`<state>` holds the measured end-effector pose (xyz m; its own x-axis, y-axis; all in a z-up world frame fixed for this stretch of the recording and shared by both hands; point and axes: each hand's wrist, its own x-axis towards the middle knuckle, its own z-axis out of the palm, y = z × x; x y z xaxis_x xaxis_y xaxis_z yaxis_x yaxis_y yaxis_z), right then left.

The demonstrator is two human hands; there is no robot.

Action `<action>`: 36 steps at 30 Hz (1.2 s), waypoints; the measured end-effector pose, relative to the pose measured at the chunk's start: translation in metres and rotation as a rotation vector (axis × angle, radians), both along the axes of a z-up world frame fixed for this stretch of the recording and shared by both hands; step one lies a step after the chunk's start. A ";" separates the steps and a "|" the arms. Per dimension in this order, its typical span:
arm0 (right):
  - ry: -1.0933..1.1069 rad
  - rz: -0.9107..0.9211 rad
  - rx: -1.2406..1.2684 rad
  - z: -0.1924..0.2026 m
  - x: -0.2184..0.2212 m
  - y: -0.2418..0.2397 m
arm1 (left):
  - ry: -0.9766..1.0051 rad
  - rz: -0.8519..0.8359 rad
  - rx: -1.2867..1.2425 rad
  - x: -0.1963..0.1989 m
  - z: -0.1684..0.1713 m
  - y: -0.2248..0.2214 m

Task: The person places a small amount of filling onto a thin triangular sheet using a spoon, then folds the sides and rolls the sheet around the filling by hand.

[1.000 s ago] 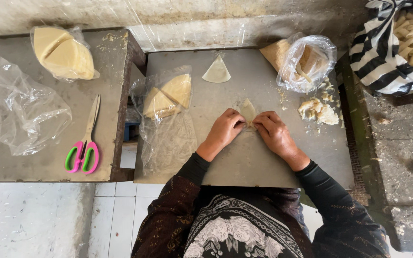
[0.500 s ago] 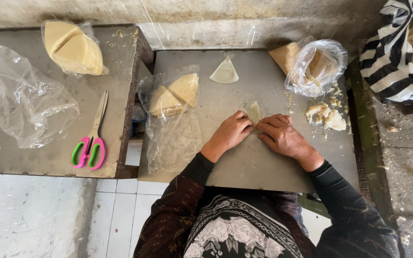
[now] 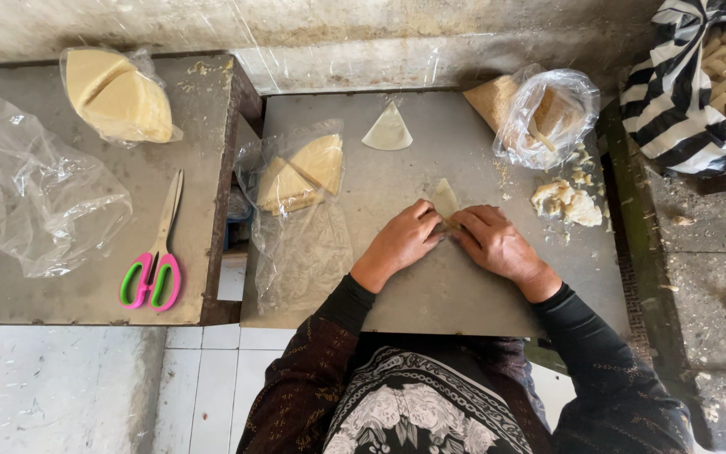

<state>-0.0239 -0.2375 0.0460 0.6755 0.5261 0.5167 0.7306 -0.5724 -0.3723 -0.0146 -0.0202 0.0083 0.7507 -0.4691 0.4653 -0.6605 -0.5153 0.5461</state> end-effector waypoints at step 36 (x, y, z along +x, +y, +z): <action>0.017 -0.016 -0.040 -0.016 0.010 -0.007 | -0.023 0.004 -0.017 0.000 -0.002 -0.009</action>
<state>-0.0143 -0.2442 0.0303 0.6926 0.5348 0.4840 0.7148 -0.5989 -0.3611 -0.0143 -0.0290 0.0067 0.7413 -0.4582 0.4904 -0.6711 -0.5090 0.5390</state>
